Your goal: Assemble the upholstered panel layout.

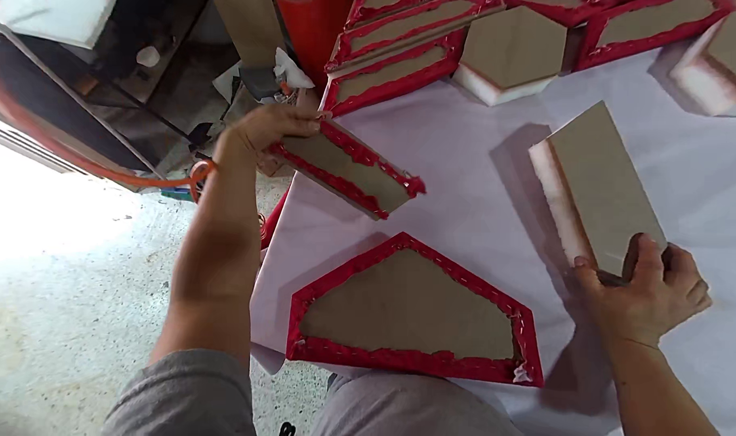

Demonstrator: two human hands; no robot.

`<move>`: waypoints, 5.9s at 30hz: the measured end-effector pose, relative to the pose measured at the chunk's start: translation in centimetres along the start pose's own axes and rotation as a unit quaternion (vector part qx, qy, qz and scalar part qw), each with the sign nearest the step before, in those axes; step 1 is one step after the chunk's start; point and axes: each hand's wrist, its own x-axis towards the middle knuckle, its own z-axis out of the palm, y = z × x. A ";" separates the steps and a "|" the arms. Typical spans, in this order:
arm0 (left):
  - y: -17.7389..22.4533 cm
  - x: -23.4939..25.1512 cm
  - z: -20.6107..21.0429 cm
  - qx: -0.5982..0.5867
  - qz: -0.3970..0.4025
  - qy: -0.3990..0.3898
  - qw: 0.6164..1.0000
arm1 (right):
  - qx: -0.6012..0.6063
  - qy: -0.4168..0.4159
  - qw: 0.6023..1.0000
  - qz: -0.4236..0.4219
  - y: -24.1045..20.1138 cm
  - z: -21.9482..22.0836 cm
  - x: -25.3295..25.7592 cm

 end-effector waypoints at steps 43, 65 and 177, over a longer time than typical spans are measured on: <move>-8.7 -12.2 12.6 0.262 -0.010 0.067 0.963 | 0.227 -0.255 0.937 -0.074 -9.7 -6.4 -14.0; -8.7 -11.2 11.9 0.000 -0.134 0.044 0.990 | 0.238 -0.269 0.933 0.000 -11.7 -7.3 -11.7; -10.5 -12.2 12.9 0.300 0.027 -0.001 0.953 | 0.235 -0.277 0.928 0.086 -11.8 -8.0 -12.6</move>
